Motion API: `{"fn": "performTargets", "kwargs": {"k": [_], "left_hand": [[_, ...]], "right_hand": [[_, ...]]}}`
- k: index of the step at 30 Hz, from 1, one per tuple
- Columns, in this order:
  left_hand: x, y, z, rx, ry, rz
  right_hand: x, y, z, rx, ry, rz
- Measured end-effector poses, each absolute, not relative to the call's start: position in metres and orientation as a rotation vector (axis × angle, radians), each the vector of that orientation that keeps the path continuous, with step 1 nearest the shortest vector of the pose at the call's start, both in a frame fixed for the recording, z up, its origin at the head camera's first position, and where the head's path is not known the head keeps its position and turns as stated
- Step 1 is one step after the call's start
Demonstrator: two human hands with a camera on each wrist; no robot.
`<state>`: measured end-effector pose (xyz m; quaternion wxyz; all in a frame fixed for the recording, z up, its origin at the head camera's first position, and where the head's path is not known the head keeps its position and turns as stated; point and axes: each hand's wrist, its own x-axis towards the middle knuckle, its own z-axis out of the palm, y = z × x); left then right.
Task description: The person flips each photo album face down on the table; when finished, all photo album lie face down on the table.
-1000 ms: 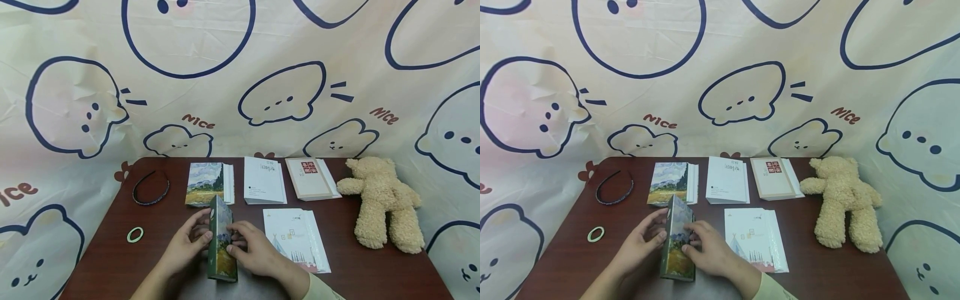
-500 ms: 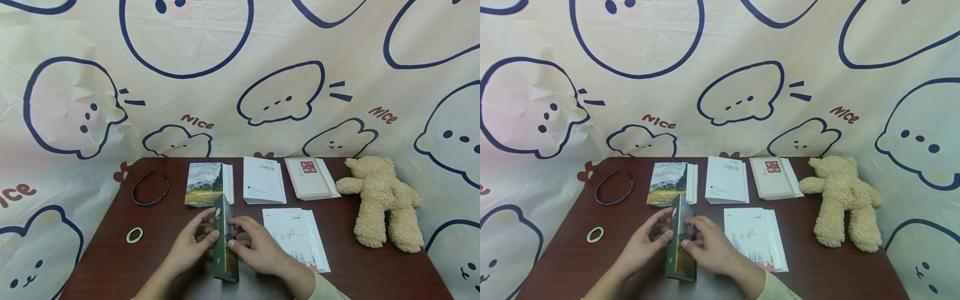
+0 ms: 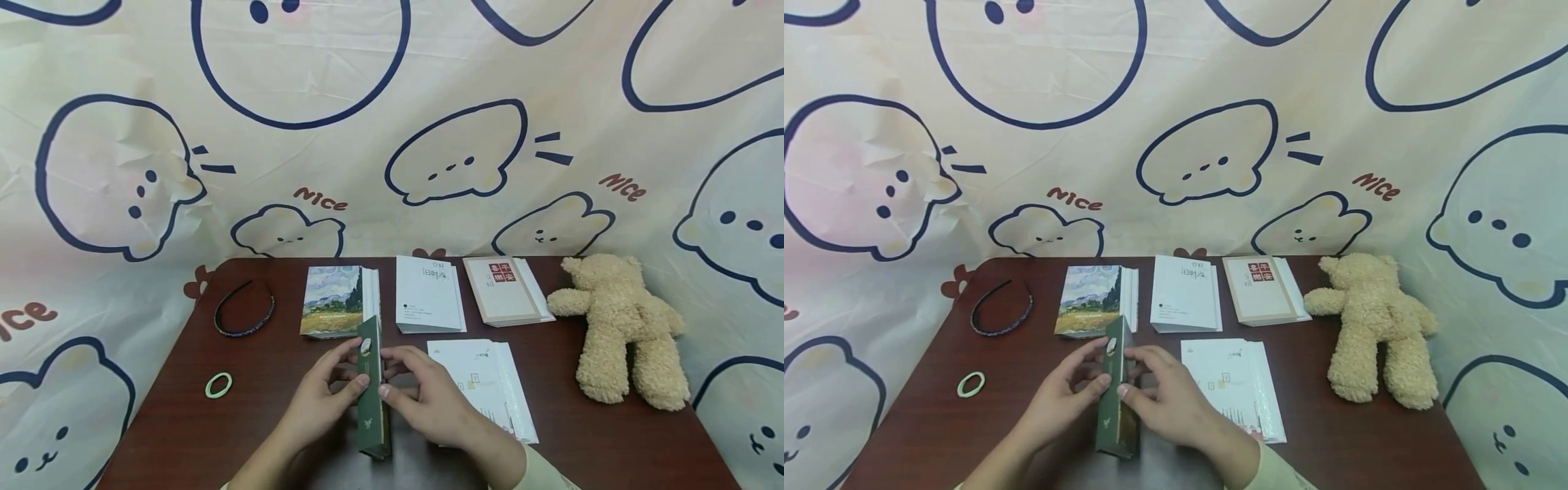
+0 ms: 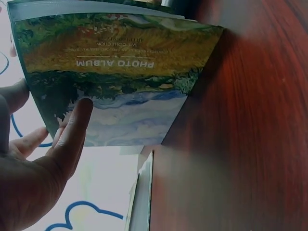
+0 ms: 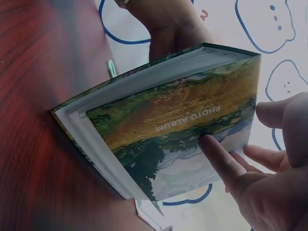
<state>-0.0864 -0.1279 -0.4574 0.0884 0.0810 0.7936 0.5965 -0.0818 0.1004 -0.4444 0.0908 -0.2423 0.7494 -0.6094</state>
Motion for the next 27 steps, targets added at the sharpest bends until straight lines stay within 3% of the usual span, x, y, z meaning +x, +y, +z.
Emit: {"fn": "performTargets", "kwargs": {"k": [27], "left_hand": [[-0.081,-0.106,-0.469,0.447,2.325,1.760]], "right_hand": [[-0.077,0.135,-0.453,-0.689,2.342,-1.852]]}}
